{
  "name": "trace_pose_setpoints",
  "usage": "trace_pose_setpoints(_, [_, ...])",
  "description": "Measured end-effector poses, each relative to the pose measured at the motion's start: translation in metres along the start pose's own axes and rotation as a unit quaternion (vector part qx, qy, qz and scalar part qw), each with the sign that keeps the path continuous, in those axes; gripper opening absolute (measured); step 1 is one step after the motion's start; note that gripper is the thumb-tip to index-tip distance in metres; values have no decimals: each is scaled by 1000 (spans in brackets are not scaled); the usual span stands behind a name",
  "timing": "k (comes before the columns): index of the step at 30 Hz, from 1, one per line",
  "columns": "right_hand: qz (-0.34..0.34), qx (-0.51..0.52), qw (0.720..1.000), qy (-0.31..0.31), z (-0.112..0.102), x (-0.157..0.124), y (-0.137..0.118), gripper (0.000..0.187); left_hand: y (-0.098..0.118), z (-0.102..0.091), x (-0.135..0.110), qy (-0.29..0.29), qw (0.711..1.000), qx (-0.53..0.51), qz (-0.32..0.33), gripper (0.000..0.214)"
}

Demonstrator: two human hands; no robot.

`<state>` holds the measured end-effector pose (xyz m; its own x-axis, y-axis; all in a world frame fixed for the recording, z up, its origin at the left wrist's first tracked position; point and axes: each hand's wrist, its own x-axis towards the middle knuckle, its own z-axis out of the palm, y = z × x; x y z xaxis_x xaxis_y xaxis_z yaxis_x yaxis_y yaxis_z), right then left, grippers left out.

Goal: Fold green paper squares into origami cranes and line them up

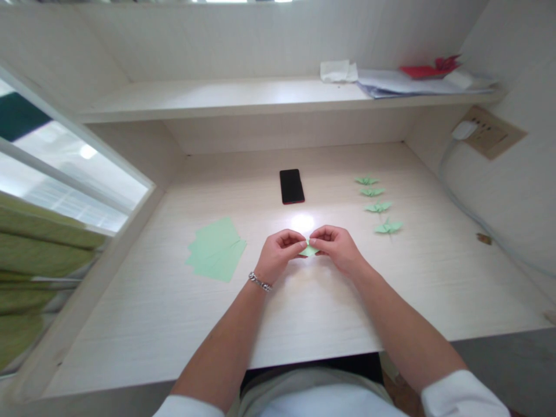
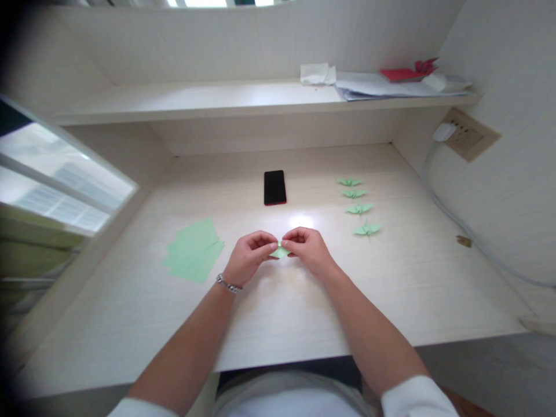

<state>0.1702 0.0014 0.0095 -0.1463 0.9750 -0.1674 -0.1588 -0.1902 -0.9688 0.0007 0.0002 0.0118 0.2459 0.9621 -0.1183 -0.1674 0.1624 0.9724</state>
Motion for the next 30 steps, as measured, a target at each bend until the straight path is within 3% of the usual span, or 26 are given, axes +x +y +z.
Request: trace_pose_setpoints(30, [-35,-16,999,2,0,4,7,23,-2,4,2,52,999,-9,2,30])
